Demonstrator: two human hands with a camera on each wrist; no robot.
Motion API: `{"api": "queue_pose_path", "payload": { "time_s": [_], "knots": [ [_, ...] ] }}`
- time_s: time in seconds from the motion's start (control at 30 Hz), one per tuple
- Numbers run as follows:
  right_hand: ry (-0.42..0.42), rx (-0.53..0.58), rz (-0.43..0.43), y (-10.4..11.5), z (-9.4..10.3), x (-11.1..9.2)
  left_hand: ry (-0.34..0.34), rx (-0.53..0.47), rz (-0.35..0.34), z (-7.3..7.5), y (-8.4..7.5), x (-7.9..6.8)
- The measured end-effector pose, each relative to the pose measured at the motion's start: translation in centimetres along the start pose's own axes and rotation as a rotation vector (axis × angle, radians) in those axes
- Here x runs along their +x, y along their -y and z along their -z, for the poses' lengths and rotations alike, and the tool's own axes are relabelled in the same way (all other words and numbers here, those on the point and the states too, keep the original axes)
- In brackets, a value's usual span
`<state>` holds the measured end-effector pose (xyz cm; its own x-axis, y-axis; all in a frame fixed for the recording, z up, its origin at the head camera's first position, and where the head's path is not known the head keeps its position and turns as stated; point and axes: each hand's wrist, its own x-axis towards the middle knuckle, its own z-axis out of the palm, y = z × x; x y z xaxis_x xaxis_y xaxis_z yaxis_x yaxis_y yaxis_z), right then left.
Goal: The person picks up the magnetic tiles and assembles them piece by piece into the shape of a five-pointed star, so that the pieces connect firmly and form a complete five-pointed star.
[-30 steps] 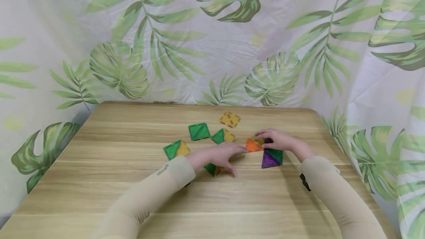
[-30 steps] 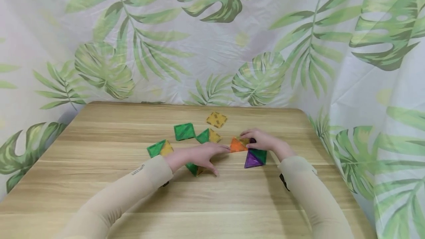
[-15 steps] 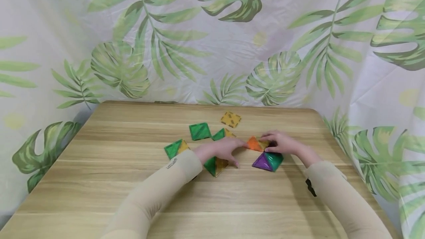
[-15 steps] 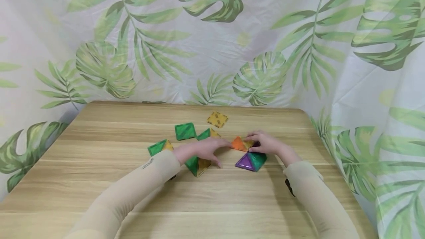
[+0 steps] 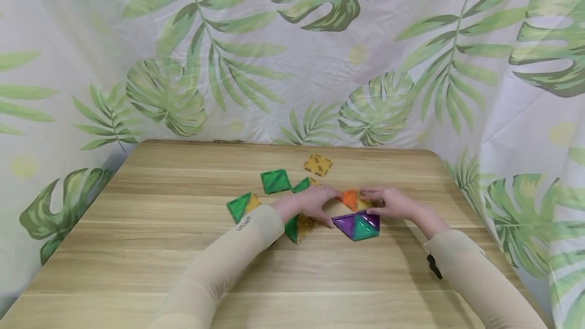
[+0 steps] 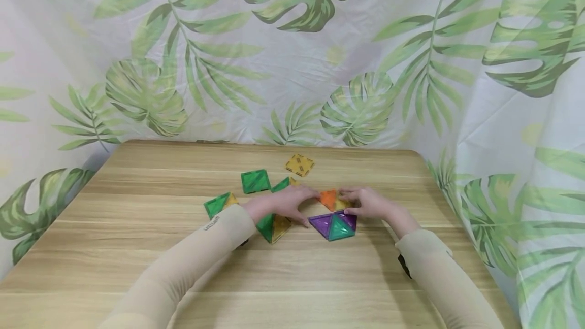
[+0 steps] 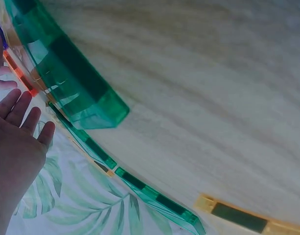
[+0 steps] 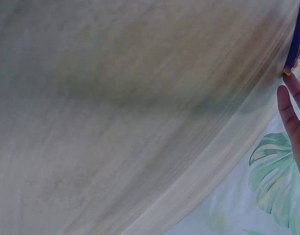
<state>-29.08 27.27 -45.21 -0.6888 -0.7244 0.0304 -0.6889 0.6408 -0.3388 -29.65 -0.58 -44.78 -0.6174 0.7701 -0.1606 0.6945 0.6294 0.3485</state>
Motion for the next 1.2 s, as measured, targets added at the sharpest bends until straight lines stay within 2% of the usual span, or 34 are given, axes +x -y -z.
{"api": "queue_pose_path", "payload": {
  "time_s": [0.1, 0.3, 0.57, 0.8, 0.97, 1.2],
  "knots": [
    [0.009, 0.017, -0.025, 0.2, 0.0, 0.0, 0.005, 0.017, 0.012, -0.1, 0.0, 0.1],
    [-0.026, 0.054, -0.034, 0.6, 0.0, 0.6, 0.008, 0.052, 0.012, -0.1, -0.1, 0.5],
    [-0.026, 0.005, -0.057, 0.7, 0.1, 2.2, -0.018, 0.062, 0.007, 0.1, 0.5, 0.5],
    [0.022, -0.002, -0.119, 0.6, -0.2, 2.6, -0.062, 0.088, 0.069, 0.3, 0.7, 0.7],
    [-0.010, 0.026, -0.181, 0.5, -0.4, 2.3, -0.094, 0.138, 0.125, 0.3, 0.7, 0.9],
    [-0.033, 0.037, -0.284, 0.5, -0.6, 1.6, -0.133, 0.164, 0.170, 0.1, 0.9, 1.0]
  ]
}}
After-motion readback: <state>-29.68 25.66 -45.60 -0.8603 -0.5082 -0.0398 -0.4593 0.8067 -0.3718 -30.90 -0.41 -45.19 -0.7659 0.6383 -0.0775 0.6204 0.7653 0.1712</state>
